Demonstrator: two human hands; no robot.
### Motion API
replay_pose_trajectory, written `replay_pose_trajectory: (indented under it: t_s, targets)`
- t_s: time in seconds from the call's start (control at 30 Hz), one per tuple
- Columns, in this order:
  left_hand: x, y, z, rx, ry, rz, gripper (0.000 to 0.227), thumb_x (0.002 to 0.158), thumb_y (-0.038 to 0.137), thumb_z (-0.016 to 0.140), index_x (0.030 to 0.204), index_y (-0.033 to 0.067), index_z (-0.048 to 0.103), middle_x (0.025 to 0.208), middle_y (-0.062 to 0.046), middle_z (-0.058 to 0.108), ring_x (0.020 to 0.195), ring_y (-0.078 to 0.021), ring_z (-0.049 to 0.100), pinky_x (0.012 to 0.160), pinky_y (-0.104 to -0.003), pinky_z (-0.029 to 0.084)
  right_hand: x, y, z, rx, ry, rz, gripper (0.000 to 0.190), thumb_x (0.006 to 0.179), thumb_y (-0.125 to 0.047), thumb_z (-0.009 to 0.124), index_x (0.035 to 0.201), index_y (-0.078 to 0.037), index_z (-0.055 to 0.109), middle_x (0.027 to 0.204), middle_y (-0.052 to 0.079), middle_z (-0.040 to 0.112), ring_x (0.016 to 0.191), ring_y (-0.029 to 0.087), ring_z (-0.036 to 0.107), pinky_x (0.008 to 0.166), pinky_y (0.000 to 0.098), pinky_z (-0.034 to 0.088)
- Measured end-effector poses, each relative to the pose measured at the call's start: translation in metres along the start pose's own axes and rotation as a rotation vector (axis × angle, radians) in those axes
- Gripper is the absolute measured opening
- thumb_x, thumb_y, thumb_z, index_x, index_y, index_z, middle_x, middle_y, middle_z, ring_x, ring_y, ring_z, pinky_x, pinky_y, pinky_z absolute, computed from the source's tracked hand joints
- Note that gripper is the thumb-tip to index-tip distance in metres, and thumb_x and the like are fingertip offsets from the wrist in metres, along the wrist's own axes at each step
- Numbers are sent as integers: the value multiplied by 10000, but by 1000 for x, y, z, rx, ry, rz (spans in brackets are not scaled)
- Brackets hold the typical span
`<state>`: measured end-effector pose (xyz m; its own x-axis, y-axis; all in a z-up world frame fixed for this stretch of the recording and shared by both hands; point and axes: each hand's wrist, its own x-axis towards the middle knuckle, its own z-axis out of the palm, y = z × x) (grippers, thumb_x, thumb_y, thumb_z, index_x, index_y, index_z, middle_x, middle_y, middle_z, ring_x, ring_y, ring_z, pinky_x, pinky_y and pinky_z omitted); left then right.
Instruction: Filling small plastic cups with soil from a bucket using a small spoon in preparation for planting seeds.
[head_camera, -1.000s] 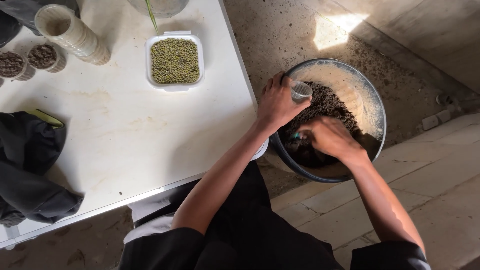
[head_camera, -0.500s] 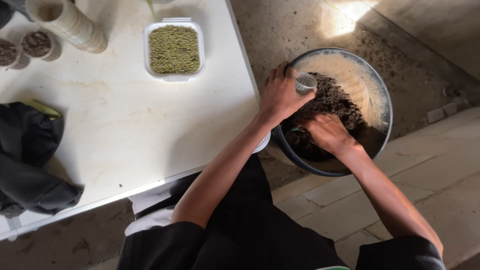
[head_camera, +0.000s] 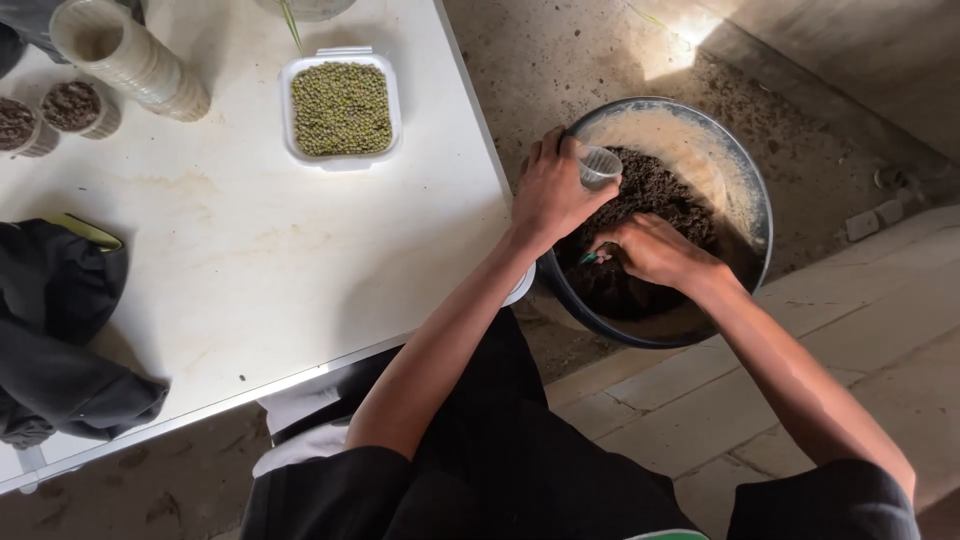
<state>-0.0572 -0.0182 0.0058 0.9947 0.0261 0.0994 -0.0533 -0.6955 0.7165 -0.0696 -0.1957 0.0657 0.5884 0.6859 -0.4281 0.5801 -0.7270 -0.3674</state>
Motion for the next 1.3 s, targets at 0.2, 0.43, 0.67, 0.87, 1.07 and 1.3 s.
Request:
replay_pose_trajectory:
  t_s: [0.2, 0.43, 0.67, 0.87, 1.07, 1.3]
  targets:
    - [-9, 10, -22, 11, -54, 26, 850, 911, 693, 551, 1323, -50, 542, 1423, -289, 490, 1362, -420, 521, 1083, -567, 508, -3, -15, 3, 286, 36, 25, 329, 901, 82, 566, 1091, -67, 789, 939, 217, 797, 928, 434, 756, 881, 584, 558]
    - [-9, 10, -29, 3, -132, -12, 873, 905, 709, 523, 1323, -56, 529, 1436, -296, 477, 1378, -422, 500, 1088, -570, 496, -5, -2, 2, 112, -72, 165, 297, 941, -33, 610, 1055, -194, 833, 887, 87, 831, 843, 310, 787, 879, 484, 583]
    - [-2, 11, -17, 52, -81, 19, 829, 882, 649, 596, 1340, -38, 525, 1441, -277, 469, 1381, -411, 480, 1105, -582, 459, 11, 41, -17, 4, 217, 472, 217, 918, -225, 688, 1030, -80, 804, 884, 164, 796, 864, 362, 764, 803, 529, 587]
    - [-6, 18, -23, 151, -26, 62, 675, 884, 403, 789, 1358, -3, 532, 1489, -264, 409, 1396, -420, 423, 1127, -593, 414, 62, 160, 41, -425, 372, 827, 402, 753, -435, 828, 914, -66, 837, 778, 162, 771, 822, 348, 781, 726, 439, 640]
    - [-4, 17, -19, 109, -63, 16, 679, 861, 409, 817, 1361, 42, 541, 1489, -239, 413, 1378, -405, 447, 1119, -584, 417, 48, 115, 33, -113, 505, 767, 317, 896, -333, 709, 986, -48, 816, 823, 230, 758, 869, 433, 750, 756, 506, 623]
    - [-5, 11, -11, 79, -64, -4, 678, 845, 411, 825, 1367, 82, 544, 1502, -197, 393, 1385, -394, 432, 1107, -594, 420, 41, 77, 23, 340, 541, 533, 253, 1000, -138, 585, 1129, -61, 789, 850, 206, 760, 808, 405, 736, 703, 488, 590]
